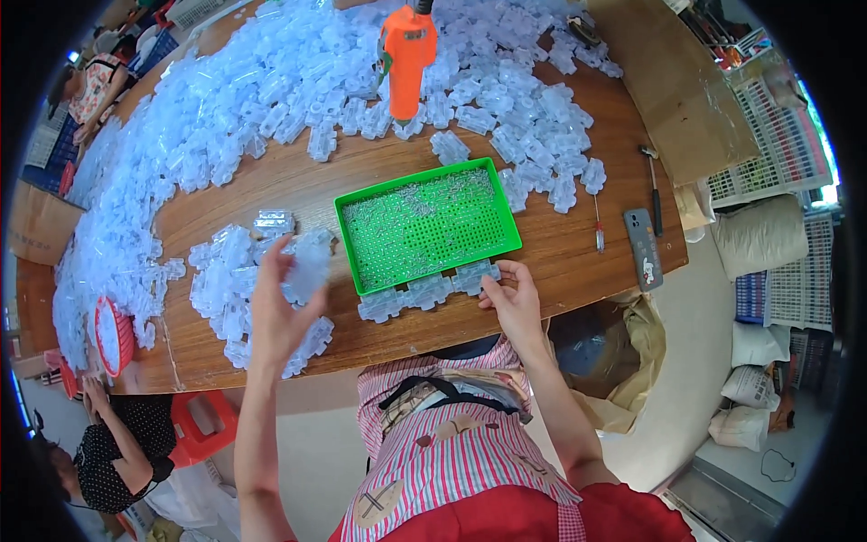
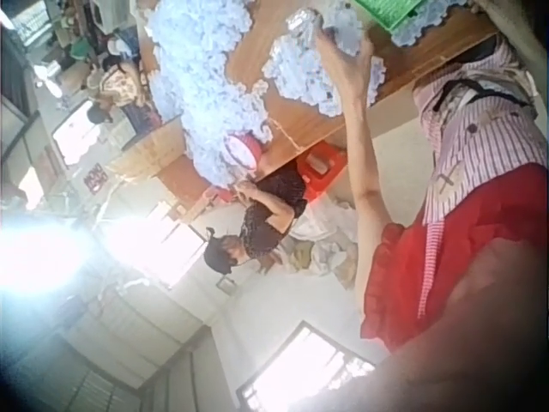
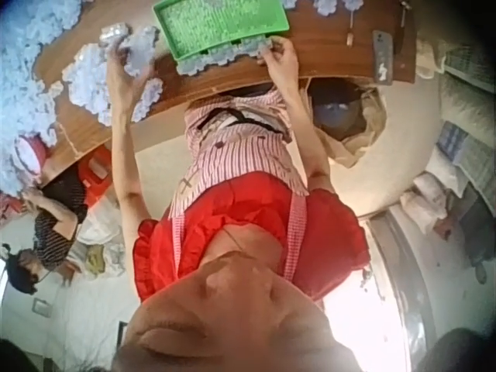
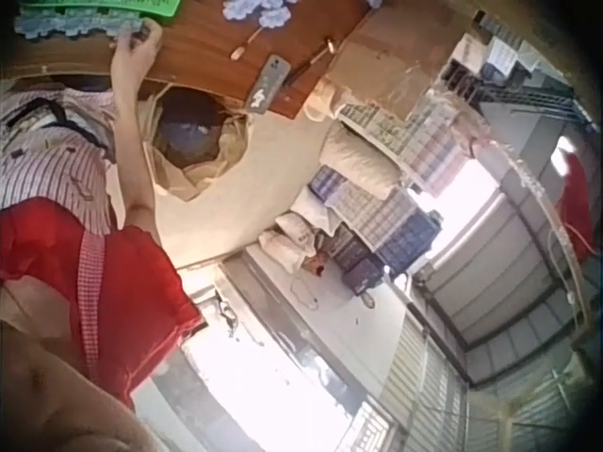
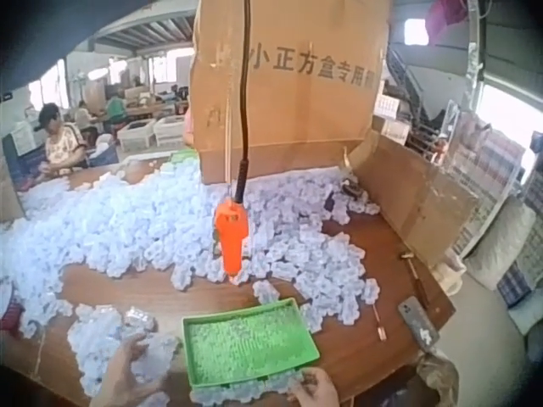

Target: The person picks up a plastic component, applies adhesive with a glue gun, and then places small metal pins from a green tray into the component.

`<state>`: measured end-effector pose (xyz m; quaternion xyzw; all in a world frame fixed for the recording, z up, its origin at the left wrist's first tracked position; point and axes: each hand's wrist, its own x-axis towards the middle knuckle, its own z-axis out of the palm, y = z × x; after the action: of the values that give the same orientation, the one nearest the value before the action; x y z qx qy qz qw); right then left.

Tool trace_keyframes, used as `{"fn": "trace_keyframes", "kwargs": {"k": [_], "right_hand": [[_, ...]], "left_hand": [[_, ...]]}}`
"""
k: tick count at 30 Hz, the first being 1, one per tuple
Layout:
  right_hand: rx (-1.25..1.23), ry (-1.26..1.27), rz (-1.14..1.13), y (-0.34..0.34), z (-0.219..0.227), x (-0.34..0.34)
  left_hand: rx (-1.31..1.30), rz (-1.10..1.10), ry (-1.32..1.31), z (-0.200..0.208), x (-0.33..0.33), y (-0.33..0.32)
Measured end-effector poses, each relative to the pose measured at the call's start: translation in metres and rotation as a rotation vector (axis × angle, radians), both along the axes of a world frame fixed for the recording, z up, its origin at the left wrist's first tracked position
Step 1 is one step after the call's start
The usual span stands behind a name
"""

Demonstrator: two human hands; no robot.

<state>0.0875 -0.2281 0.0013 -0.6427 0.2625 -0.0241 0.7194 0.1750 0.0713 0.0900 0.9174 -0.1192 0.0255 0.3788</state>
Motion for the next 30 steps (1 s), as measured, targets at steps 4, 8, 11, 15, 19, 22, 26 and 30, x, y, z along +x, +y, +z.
{"fn": "trace_keyframes", "kwargs": {"k": [4, 8, 11, 15, 19, 22, 26, 30], "right_hand": [[-0.242, -0.041, -0.007, 0.003, 0.004, -0.004], [-0.623, -0.031, 0.076, 0.003, 0.035, -0.016], [-0.062, -0.074, 0.26, 0.01, 0.06, -0.026], [0.115, -0.055, 0.202, -0.006, 0.046, -0.032], [0.091, 0.039, -0.112, -0.046, 0.022, -0.023], [-0.079, 0.028, -0.155, -0.058, 0.005, -0.014], [-0.091, 0.056, -0.039, -0.06, -0.001, -0.002], [-0.382, 0.044, -0.04, -0.053, -0.002, 0.003]], "left_hand": [[-0.126, -0.195, 0.095, 0.002, -0.028, -0.038], [-0.175, -0.337, 0.169, -0.004, -0.043, -0.079], [-0.198, -0.453, 0.143, -0.012, -0.053, -0.108], [-0.173, -0.478, 0.003, -0.02, -0.061, -0.133], [0.166, -0.174, -0.108, -0.019, -0.064, -0.119], [0.262, -0.018, -0.085, -0.024, -0.065, -0.093], [0.197, -0.001, -0.028, -0.034, -0.062, -0.076], [0.162, 0.032, 0.0, -0.036, -0.06, -0.078]]}}
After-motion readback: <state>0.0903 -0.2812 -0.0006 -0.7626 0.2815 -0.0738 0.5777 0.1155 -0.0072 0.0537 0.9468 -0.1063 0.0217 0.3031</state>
